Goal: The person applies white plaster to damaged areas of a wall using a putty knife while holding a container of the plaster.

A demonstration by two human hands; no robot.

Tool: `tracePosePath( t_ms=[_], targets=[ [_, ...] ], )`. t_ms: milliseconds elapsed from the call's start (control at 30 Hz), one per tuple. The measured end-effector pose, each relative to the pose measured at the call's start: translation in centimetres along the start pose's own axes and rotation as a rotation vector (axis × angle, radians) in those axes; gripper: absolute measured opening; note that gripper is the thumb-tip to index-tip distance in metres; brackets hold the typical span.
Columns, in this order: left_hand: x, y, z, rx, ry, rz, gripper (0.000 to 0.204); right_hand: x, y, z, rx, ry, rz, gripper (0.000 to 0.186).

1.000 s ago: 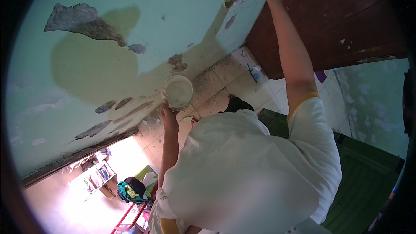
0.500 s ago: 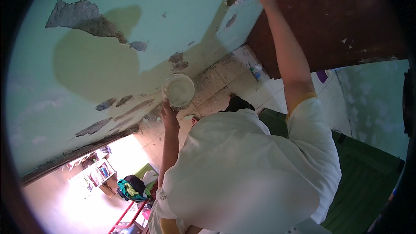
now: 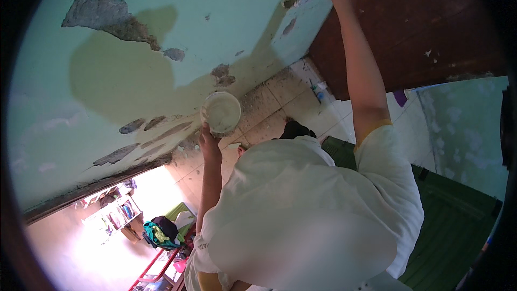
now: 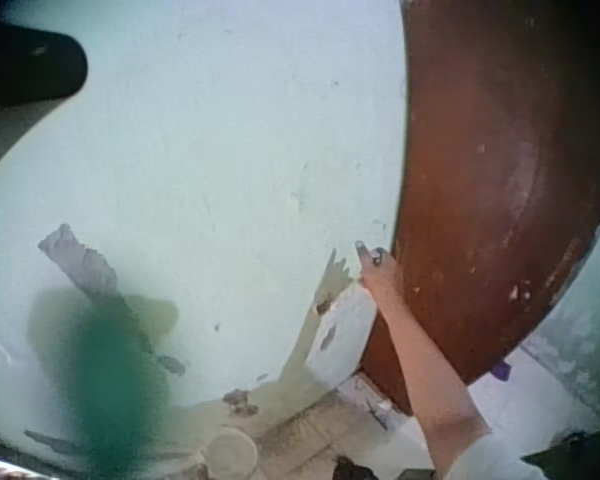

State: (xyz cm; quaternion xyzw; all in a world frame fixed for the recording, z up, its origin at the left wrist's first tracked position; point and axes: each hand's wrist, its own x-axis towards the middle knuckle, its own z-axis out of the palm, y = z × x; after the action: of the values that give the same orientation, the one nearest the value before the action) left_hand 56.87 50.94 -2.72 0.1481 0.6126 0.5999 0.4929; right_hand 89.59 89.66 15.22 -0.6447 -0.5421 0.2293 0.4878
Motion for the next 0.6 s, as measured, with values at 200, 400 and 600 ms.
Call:
tracePosePath(
  t_ms=[200, 400, 600],
  targets=[
    [-0.9, 0.2, 0.3, 0.011, 0.050, -0.018, 0.065, -3.6, 10.7, 1.9, 0.182, 0.098, 0.033, 0.041],
    [-1.2, -0.1, 0.0, 0.029, 0.053, -0.037, 0.066, -10.6, 14.5, 7.4, 0.126, 0.350, 0.021, 0.037],
    [-1.5, 0.7, 0.2, 0.075, 0.004, -0.049, 0.066, -12.2, 13.5, 13.8, 0.130, 0.386, -0.146, 0.041]
  ],
)
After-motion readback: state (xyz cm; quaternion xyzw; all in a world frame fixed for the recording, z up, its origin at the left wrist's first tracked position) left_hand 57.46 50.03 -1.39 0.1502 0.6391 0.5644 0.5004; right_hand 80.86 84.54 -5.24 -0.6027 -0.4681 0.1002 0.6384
